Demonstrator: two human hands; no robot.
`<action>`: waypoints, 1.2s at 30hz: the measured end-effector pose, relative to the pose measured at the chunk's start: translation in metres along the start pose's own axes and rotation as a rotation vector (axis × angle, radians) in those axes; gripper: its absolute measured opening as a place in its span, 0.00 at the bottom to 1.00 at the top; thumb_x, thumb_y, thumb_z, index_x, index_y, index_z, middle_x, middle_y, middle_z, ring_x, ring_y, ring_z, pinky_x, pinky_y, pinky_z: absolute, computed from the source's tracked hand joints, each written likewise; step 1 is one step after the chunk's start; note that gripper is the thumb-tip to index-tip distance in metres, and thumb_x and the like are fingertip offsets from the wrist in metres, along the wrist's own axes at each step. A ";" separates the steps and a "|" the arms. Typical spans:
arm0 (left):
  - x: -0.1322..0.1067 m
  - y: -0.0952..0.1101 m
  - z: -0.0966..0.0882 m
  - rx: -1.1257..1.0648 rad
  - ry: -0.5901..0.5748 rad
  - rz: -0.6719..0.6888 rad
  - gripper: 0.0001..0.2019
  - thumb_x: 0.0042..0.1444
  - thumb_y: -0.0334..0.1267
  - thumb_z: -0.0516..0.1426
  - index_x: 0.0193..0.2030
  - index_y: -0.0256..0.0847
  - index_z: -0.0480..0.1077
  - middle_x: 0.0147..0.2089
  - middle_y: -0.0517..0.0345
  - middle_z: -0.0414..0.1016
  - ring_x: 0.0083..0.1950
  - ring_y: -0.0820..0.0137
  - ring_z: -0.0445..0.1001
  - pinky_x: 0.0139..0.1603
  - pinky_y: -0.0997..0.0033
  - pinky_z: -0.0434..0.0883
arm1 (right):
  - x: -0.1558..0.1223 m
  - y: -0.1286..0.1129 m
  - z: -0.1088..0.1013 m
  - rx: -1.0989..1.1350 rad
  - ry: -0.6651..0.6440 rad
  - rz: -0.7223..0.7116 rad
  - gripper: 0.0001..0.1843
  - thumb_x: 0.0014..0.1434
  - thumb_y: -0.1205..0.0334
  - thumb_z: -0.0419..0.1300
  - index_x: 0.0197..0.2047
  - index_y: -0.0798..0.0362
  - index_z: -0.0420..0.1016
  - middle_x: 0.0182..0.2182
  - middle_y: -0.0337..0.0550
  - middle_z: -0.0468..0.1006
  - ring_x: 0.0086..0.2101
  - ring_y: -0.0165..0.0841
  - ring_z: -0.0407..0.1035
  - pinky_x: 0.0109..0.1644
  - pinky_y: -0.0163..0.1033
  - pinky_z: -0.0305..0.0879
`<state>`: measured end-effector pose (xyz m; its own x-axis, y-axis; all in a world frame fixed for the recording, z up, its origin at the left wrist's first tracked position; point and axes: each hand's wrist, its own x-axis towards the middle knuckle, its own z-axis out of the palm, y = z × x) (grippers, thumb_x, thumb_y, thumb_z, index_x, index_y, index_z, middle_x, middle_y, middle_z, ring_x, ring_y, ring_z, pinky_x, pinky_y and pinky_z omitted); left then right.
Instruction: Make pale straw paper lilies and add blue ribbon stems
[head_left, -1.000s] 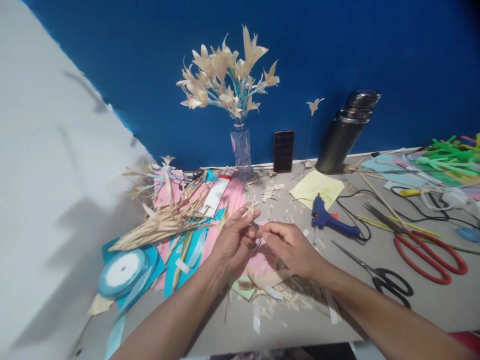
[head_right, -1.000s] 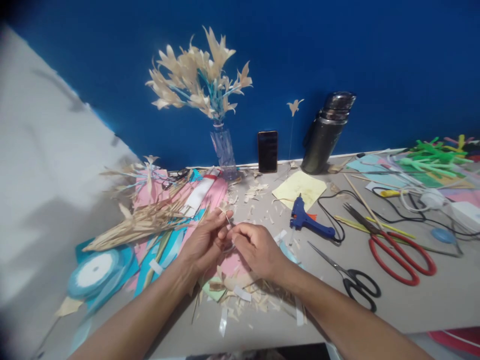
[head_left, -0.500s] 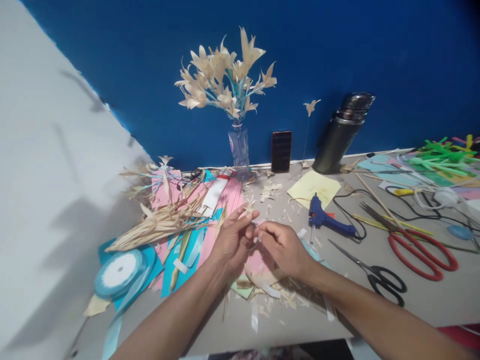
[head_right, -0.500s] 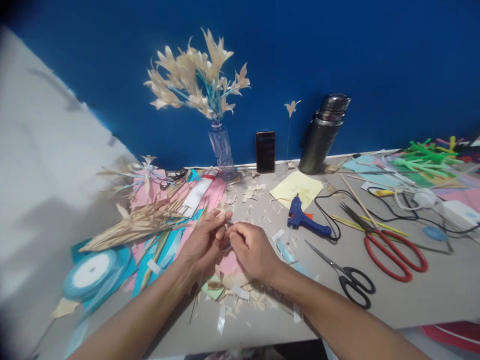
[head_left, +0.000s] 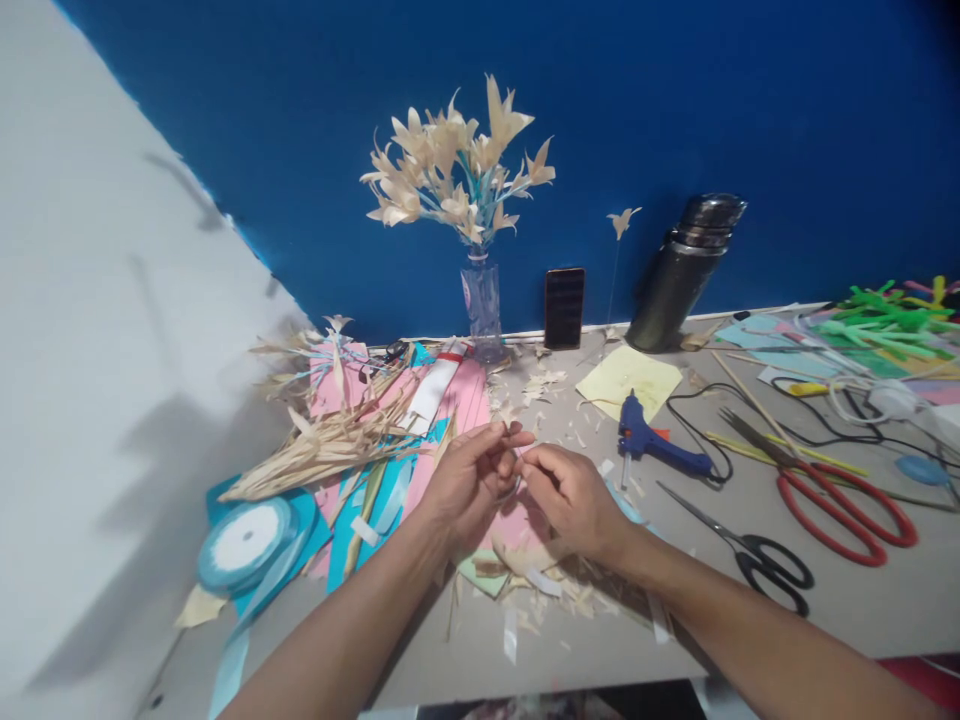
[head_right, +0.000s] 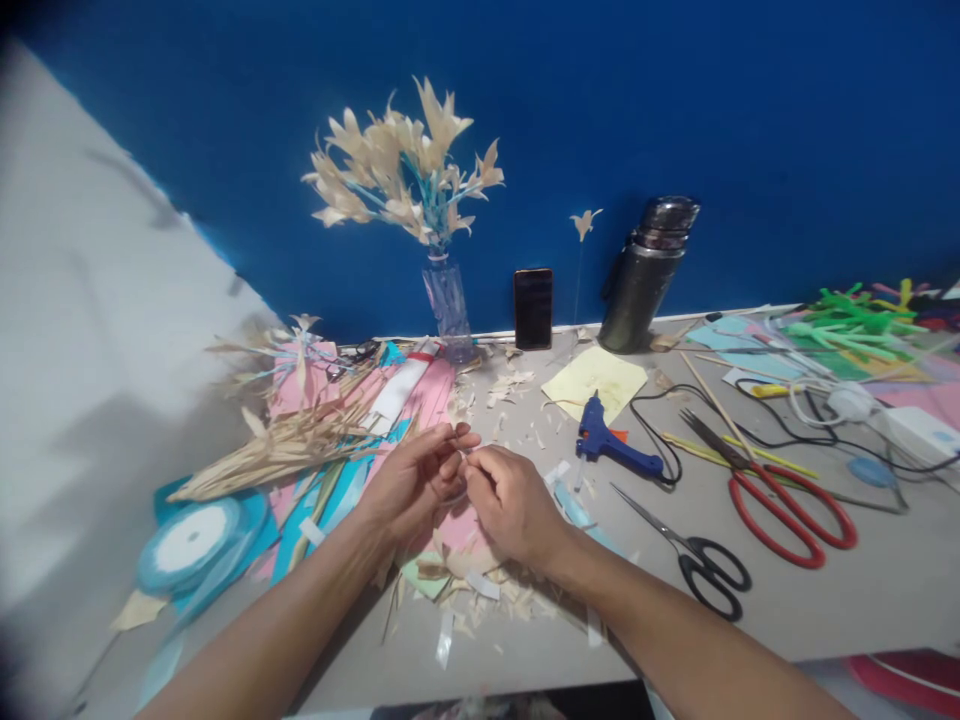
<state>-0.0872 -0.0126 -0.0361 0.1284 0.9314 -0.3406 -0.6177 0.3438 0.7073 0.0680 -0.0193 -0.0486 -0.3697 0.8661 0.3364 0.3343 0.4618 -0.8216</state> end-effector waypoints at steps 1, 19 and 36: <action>0.001 0.000 -0.001 0.017 -0.011 -0.005 0.14 0.51 0.39 0.67 0.39 0.30 0.77 0.36 0.44 0.83 0.20 0.80 0.64 0.22 0.78 0.65 | 0.000 -0.001 -0.001 0.009 -0.013 -0.004 0.12 0.65 0.67 0.51 0.30 0.51 0.69 0.28 0.40 0.75 0.30 0.32 0.68 0.37 0.36 0.62; 0.002 -0.020 0.000 -0.009 0.012 0.023 0.23 0.40 0.46 0.75 0.37 0.31 0.77 0.13 0.71 0.61 0.15 0.83 0.51 0.18 0.82 0.51 | -0.002 -0.007 0.006 0.120 -0.016 0.086 0.15 0.63 0.73 0.51 0.28 0.53 0.74 0.32 0.42 0.82 0.33 0.32 0.74 0.42 0.35 0.66; 0.006 -0.029 -0.001 -0.021 0.030 0.065 0.22 0.38 0.44 0.75 0.35 0.31 0.78 0.16 0.69 0.61 0.18 0.82 0.54 0.20 0.81 0.52 | 0.000 0.005 0.006 0.002 0.044 0.065 0.14 0.64 0.70 0.54 0.29 0.52 0.77 0.29 0.41 0.81 0.31 0.32 0.72 0.39 0.35 0.66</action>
<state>-0.0687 -0.0168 -0.0594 0.0647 0.9476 -0.3129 -0.6403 0.2799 0.7153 0.0646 -0.0178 -0.0554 -0.3089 0.9020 0.3018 0.3548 0.4037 -0.8433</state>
